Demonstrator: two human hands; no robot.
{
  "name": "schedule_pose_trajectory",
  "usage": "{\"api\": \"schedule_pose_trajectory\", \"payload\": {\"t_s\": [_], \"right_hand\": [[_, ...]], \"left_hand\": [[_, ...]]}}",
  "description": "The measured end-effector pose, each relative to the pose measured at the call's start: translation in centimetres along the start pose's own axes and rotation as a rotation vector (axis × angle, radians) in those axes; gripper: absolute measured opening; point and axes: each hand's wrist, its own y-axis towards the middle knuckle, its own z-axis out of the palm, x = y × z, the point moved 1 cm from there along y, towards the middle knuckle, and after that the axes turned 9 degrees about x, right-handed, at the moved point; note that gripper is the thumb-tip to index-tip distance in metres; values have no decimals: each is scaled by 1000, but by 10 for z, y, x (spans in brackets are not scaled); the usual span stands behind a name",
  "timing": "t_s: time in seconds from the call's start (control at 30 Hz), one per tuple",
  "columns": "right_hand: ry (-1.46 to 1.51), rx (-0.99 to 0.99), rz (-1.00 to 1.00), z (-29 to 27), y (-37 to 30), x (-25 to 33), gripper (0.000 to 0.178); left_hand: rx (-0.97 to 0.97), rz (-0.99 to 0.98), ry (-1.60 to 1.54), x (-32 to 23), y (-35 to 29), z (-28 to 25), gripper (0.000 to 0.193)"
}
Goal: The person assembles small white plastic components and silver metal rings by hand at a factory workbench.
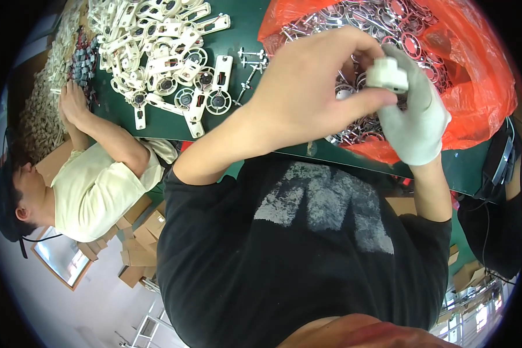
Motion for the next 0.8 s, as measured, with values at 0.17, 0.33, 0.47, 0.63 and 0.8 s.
{"api": "schedule_pose_trajectory", "payload": {"t_s": [0.17, 0.33, 0.47, 0.63, 0.8], "right_hand": [[-21, -131, 201, -7, -1, -12, 38], [0, 5, 401, -18, 1, 0, 39], [-11, 47, 406, -13, 3, -11, 41], [228, 73, 397, -16, 2, -7, 32], [91, 149, 396, -15, -1, 0, 27]], "left_hand": [[159, -132, 635, 8, -30, 22, 52], [161, -146, 644, 6, -34, 31, 39], [62, -60, 580, 14, -32, 40, 23], [-35, -24, 62, 16, -18, 15, 22], [-34, 67, -29, 10, 6, 7, 26]]}}
